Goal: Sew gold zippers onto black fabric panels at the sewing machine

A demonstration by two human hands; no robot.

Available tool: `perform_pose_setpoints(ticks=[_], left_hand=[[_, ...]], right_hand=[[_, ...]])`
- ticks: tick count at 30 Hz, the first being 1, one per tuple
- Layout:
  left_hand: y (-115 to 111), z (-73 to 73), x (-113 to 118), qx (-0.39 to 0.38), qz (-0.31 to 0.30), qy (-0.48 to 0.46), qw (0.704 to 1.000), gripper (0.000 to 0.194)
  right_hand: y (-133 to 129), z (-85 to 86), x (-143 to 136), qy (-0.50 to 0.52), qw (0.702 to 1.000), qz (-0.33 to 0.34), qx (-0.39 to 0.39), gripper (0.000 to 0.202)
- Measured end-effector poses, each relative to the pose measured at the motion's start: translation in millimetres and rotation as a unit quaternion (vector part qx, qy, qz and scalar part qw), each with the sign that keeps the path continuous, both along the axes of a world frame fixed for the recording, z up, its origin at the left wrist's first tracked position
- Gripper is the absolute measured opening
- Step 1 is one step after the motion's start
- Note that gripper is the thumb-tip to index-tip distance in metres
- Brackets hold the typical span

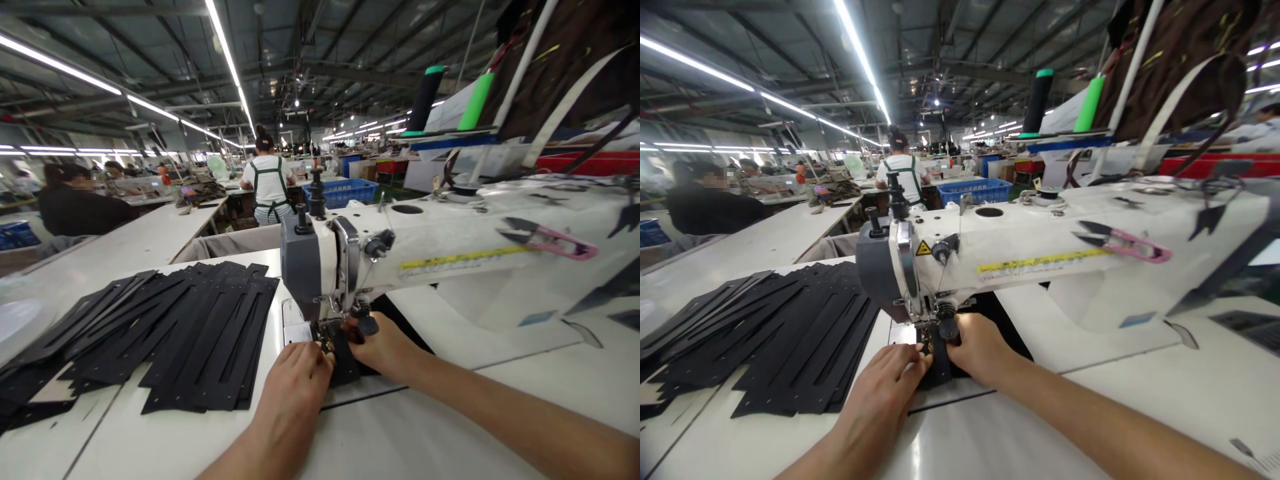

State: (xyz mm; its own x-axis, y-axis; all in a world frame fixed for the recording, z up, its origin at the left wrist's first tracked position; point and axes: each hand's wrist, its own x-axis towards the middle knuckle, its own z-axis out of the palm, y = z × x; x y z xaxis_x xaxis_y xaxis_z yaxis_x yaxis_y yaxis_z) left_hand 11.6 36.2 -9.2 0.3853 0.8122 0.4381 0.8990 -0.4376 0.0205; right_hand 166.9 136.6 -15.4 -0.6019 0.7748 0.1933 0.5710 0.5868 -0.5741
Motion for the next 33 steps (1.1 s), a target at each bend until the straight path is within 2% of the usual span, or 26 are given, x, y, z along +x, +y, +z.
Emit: perform_pose_setpoints(ticks=[7, 11, 15, 20, 23, 25, 27, 33], left_hand=[[4, 7.8, 1, -0.032, -0.025, 0.005, 0.999, 0.024], [5, 10.5, 1, -0.041, -0.041, -0.007, 0.998, 0.026], [7, 12.4, 3, -0.043, -0.046, -0.008, 0.998, 0.028], [-3, 13.2, 3, -0.047, -0.019, -0.012, 0.999, 0.031], [-16, 9.4, 0, -0.037, 0.001, -0.026, 0.999, 0.033], [-22, 6.2, -1, -0.014, -0.010, -0.026, 1.000, 0.028], [-25, 4.6, -1, 0.011, -0.032, -0.010, 0.999, 0.027], [-19, 8.0, 1, 0.039, -0.073, 0.040, 0.996, 0.026]], right_hand=[[-6, 12.3, -2, -0.067, 0.993, -0.083, 0.053, 0.015], [-2, 11.2, -10, -0.094, 0.985, -0.133, 0.055, 0.023], [2, 9.8, -17, -0.108, 0.982, -0.141, 0.069, 0.023], [-6, 13.8, -3, -0.084, 0.987, -0.077, 0.113, 0.021], [-21, 9.5, 20, -0.048, 0.986, 0.017, 0.160, 0.016], [-31, 2.7, 33, -0.003, 0.975, 0.098, 0.201, 0.020], [-38, -3.7, 40, 0.035, 0.961, 0.149, 0.231, 0.023], [-40, -8.2, 35, 0.065, 0.954, 0.140, 0.259, 0.027]])
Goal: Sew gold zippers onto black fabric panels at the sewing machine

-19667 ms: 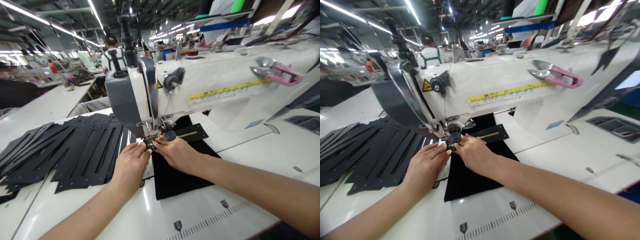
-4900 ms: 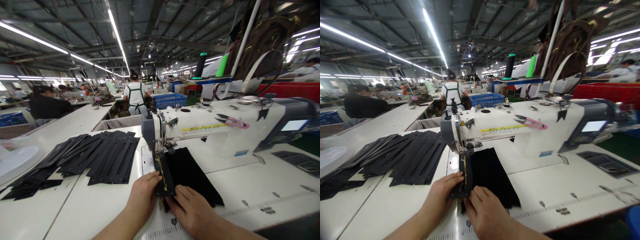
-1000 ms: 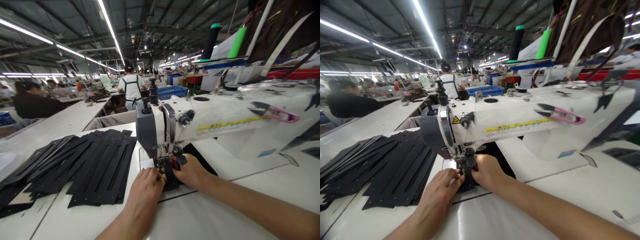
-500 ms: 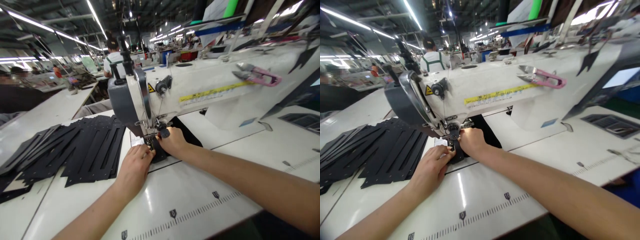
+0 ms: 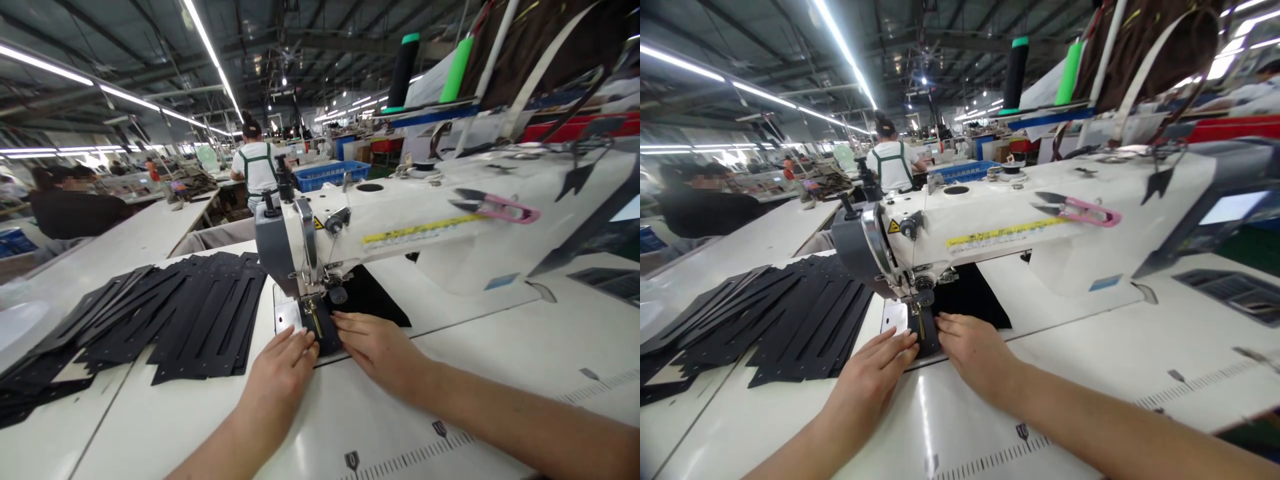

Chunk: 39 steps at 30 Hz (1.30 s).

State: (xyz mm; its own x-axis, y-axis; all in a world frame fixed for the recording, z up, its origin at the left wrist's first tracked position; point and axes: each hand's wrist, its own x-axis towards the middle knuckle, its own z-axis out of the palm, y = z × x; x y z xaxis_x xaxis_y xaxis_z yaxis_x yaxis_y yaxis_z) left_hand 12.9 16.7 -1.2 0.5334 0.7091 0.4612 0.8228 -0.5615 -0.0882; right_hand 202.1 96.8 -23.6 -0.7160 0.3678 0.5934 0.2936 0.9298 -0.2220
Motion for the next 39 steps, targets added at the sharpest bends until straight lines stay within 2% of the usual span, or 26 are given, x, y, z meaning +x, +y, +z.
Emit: perform_pose_setpoints(ticks=[9, 16, 22, 27, 31, 35, 39], left_hand=[[11, 5.3, 0, 0.030, -0.012, 0.027, 0.999, 0.032], [22, 2.6, -5, 0.020, -0.004, 0.022, 1.000, 0.033], [34, 3.2, -9, 0.051, -0.015, 0.006, 0.999, 0.032], [43, -9.0, -13, 0.040, 0.020, -0.005, 0.999, 0.024], [45, -18.9, -16, 0.062, 0.032, -0.018, 0.997, 0.023], [42, -13.2, -17, 0.027, 0.030, 0.001, 0.999, 0.023], [43, -10.8, -18, 0.012, 0.033, -0.023, 0.999, 0.020]], right_hand=[[7, 2.7, -5, 0.007, 1.000, 0.007, 0.022, 0.022], [16, 4.6, -9, 0.008, 1.000, 0.002, 0.025, 0.022], [28, 8.6, -18, 0.028, 0.999, 0.001, 0.016, 0.027], [33, 5.7, -23, 0.040, 0.999, -0.011, 0.014, 0.027], [33, 2.3, -22, 0.031, 0.999, -0.011, 0.013, 0.026], [36, 1.5, -22, 0.026, 0.999, -0.023, 0.015, 0.024], [39, 3.4, -23, 0.033, 0.999, -0.022, 0.018, 0.025]])
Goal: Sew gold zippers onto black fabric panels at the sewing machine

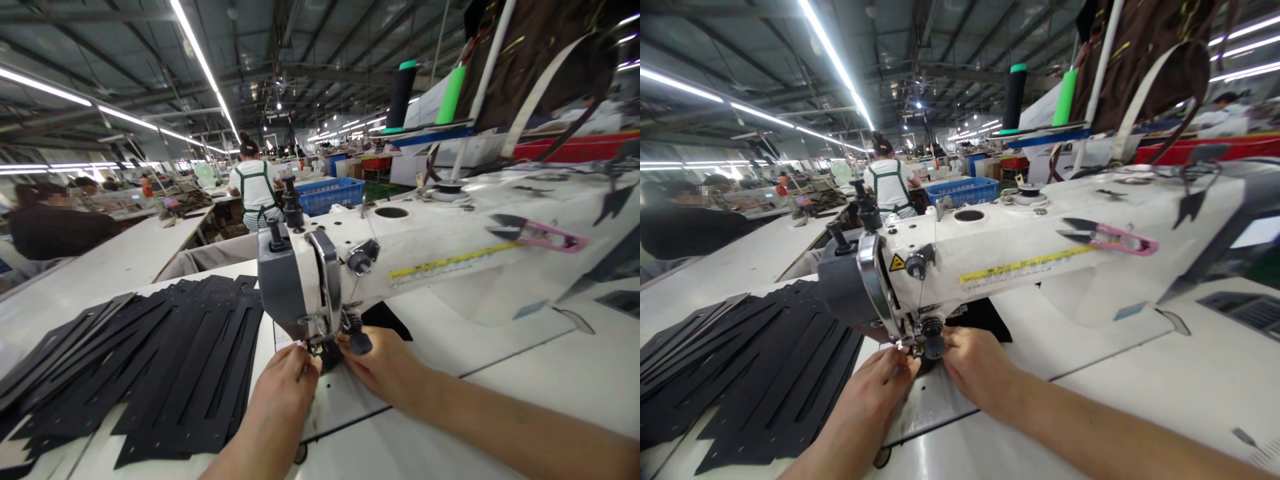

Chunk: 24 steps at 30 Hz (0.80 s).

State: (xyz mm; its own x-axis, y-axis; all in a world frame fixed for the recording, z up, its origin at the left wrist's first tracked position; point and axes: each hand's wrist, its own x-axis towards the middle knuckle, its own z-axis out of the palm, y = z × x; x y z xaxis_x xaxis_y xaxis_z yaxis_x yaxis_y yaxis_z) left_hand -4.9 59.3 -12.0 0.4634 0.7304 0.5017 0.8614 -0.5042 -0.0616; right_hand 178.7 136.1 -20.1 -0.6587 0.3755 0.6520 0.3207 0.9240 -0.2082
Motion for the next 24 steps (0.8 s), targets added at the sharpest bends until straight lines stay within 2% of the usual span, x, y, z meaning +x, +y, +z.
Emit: perform_pose_setpoints(ticks=[6, 14, 19, 24], left_hand=[[3.6, -3.9, -0.2, -0.023, 0.016, -0.017, 0.999, 0.016], [-1.2, -2.1, -1.8, 0.013, 0.003, -0.017, 1.000, 0.020], [1.1, 0.7, 0.7, -0.046, 0.023, -0.021, 0.998, 0.017], [-0.1, 1.8, 2.0, -0.052, 0.023, -0.025, 0.998, 0.014]], right_hand=[[-0.6, 0.6, -0.3, -0.004, 1.000, 0.001, -0.005, 0.026], [-1.1, 1.2, -2.0, -0.009, 1.000, -0.014, -0.013, 0.024], [1.0, -1.5, -2.4, -0.010, 1.000, -0.013, -0.020, 0.024], [-0.5, -5.4, -1.8, -0.016, 0.999, -0.009, -0.030, 0.023]])
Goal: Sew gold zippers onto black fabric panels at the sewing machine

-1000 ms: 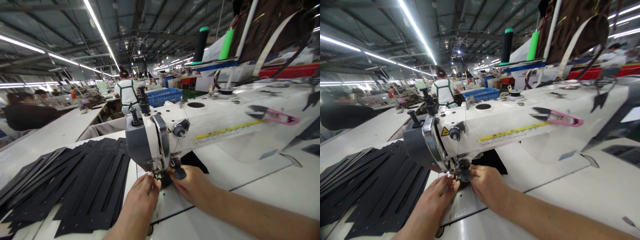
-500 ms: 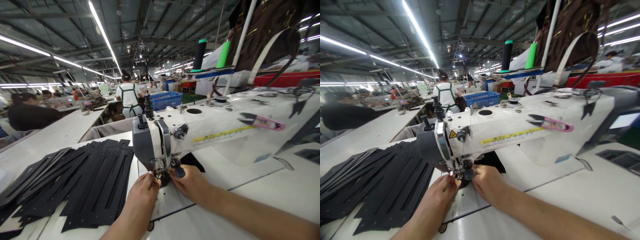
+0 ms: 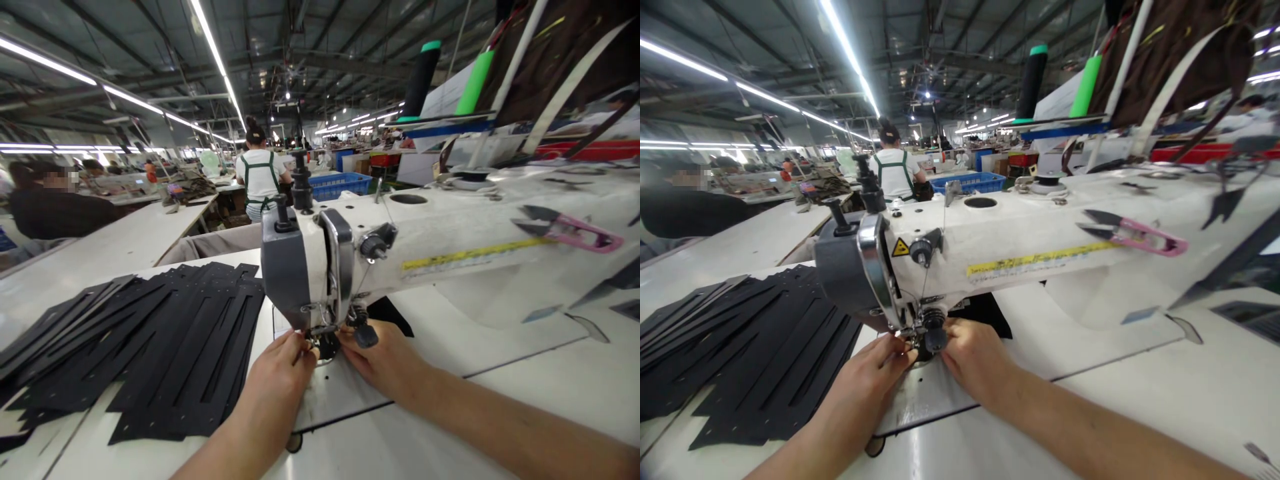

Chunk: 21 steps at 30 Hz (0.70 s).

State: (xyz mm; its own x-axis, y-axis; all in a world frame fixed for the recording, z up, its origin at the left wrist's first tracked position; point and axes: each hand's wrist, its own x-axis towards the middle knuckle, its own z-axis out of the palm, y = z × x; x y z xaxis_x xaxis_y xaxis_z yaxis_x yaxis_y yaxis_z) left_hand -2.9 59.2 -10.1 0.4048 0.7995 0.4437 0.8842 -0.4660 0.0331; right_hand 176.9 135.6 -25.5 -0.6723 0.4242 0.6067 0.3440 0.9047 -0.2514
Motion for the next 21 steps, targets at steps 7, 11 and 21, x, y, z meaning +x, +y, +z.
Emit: perform_pose_setpoints(ticks=[7, 11, 21], left_hand=[[3, -1.4, -3, 0.012, -0.007, -0.013, 1.000, 0.010], [-9, 10.8, -1, 0.001, 0.000, -0.017, 1.000, 0.015], [-58, 14.7, 38, -0.006, -0.158, 0.012, 0.987, 0.025]], right_hand=[[11, 12.4, 19, -0.140, 0.982, -0.114, 0.054, 0.015], [-17, 18.8, 44, -0.201, 0.962, -0.151, 0.105, 0.015], [-112, 11.1, 38, -0.023, 0.995, -0.039, 0.092, 0.030]])
